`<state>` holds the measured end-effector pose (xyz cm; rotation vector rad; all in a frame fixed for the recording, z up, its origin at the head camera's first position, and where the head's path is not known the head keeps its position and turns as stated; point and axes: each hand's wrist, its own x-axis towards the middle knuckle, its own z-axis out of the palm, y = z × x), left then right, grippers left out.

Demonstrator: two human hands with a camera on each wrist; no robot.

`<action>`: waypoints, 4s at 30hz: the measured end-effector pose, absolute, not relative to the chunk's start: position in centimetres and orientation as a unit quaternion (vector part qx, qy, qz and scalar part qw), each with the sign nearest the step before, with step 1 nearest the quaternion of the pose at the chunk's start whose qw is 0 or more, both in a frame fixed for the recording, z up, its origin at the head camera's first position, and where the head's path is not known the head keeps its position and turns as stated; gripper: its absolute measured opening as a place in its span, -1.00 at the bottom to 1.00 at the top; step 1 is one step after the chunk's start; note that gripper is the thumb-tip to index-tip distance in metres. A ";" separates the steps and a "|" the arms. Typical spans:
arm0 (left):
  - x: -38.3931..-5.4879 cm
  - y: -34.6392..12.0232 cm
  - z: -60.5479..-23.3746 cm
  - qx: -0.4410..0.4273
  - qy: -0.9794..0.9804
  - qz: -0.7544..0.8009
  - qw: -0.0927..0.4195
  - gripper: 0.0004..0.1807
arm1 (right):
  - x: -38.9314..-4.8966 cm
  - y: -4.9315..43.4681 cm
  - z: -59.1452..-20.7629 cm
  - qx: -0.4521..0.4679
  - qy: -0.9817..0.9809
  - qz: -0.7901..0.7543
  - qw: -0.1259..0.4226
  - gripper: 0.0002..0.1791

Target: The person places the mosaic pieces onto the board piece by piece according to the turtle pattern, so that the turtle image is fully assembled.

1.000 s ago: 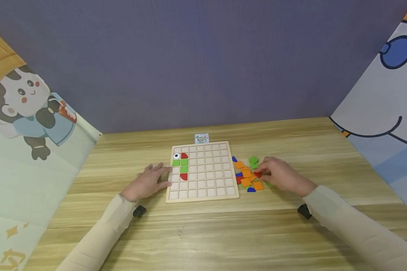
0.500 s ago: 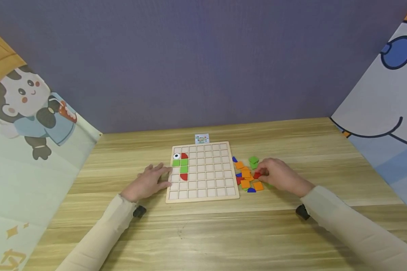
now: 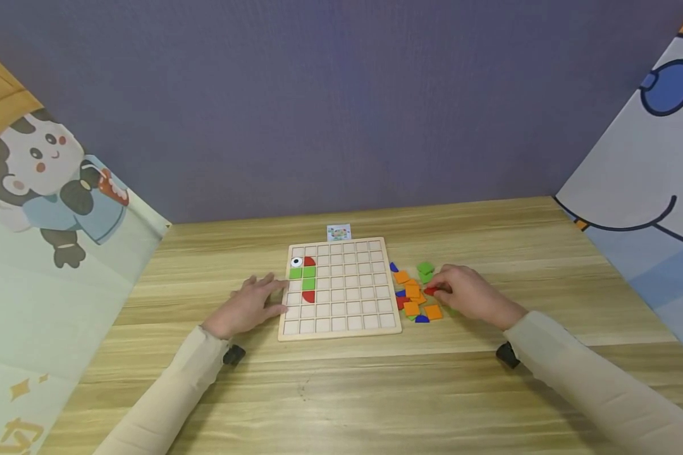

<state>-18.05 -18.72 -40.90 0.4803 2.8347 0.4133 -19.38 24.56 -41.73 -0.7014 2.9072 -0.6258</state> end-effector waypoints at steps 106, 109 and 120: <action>-18.6 -18.3 -40.9 0.151 0.971 0.145 0.115 -0.35 | -27.9 5.6 -40.4 -0.352 0.893 -0.265 0.096 -0.87; -18.7 -18.2 -40.9 0.149 0.971 0.146 0.116 -0.35 | -28.0 5.7 -40.4 -0.356 0.892 -0.263 0.098 -0.86; -18.6 -18.0 -40.9 0.156 0.971 0.141 0.114 -0.34 | -27.2 6.6 -40.4 -0.363 0.888 -0.263 0.102 -0.83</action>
